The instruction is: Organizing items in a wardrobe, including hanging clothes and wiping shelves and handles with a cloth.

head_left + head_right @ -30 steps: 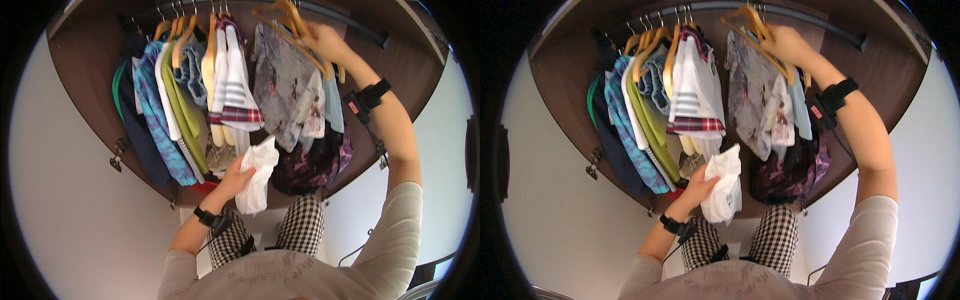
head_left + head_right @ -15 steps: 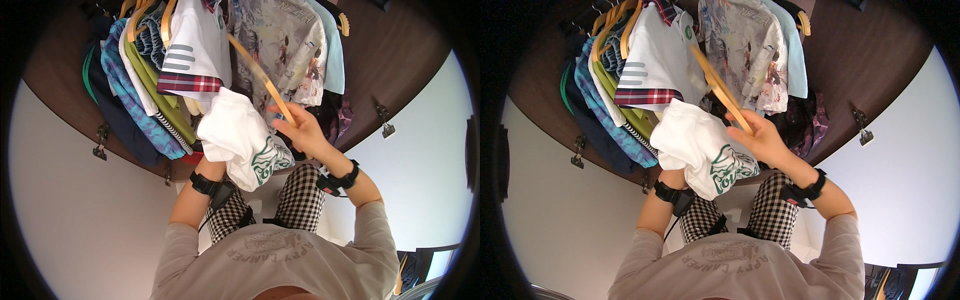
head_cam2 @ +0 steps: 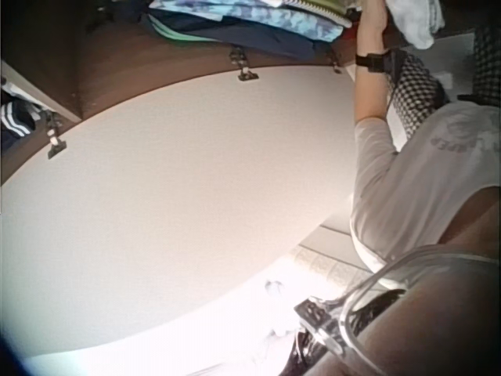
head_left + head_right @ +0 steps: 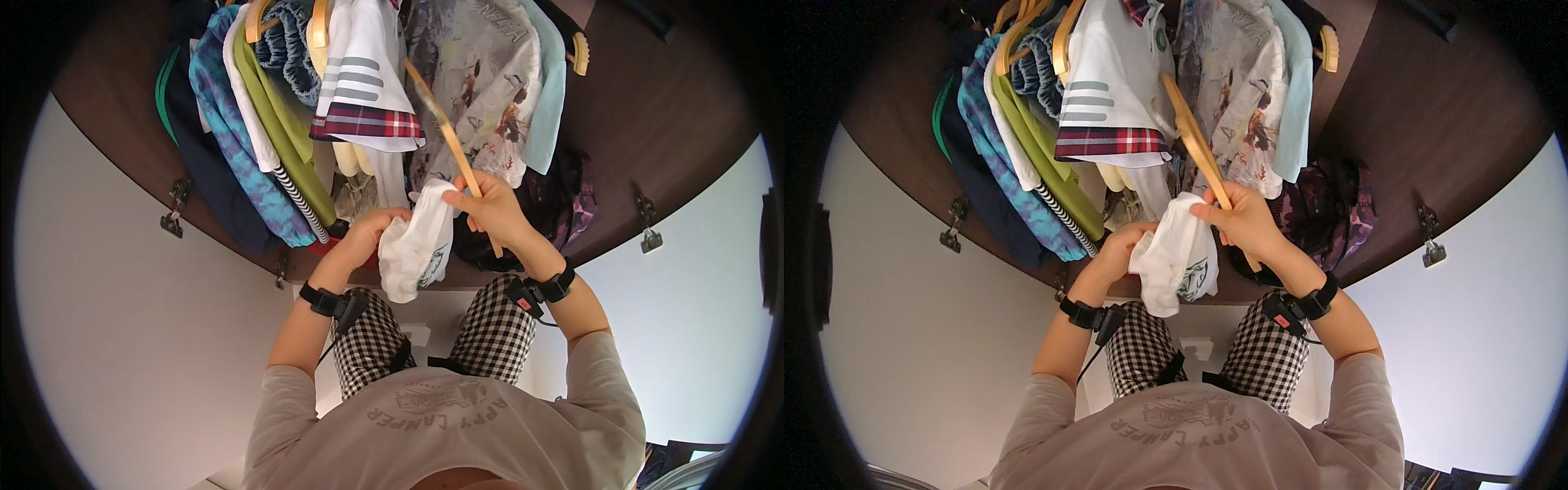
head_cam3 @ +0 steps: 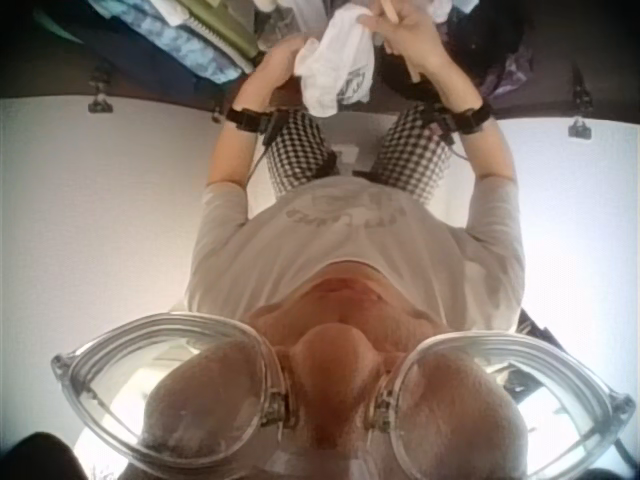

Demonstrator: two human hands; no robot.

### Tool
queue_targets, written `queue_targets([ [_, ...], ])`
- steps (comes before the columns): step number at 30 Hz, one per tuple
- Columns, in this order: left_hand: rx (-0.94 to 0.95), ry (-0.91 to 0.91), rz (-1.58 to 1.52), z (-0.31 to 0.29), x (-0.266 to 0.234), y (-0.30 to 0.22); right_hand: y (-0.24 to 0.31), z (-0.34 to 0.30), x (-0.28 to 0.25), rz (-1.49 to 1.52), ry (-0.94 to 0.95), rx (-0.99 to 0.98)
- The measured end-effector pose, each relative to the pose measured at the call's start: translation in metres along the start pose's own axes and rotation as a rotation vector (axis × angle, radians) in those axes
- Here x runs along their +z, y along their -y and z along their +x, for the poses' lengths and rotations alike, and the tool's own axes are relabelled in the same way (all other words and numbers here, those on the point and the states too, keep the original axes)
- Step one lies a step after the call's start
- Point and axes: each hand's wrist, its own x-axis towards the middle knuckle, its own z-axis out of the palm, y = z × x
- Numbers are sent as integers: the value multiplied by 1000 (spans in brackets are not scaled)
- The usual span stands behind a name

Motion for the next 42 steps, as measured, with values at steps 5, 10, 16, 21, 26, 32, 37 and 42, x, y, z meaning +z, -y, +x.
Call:
queue_targets([
  [5,-224,81,-361,7,20,-18,-18,-3,20,67,146,37],
  [10,-347,181,-324,34,29,2,-20,-7,21,80,112,43],
  [16,16,-419,-309,78,28,-26,-23,-27,-4,-149,85,21],
  [21,34,-436,-81,100,31,-52,16,-66,-40,122,49,122],
  [26,405,-547,745,108,1,-50,57,-94,-65,236,112,148],
  [32,147,-397,1314,109,30,-69,50,-81,-58,442,112,288],
  [37,212,-257,1155,103,26,-68,20,-42,-34,645,129,354],
  [42,223,-58,1151,83,64,-102,-17,11,10,849,154,297],
])
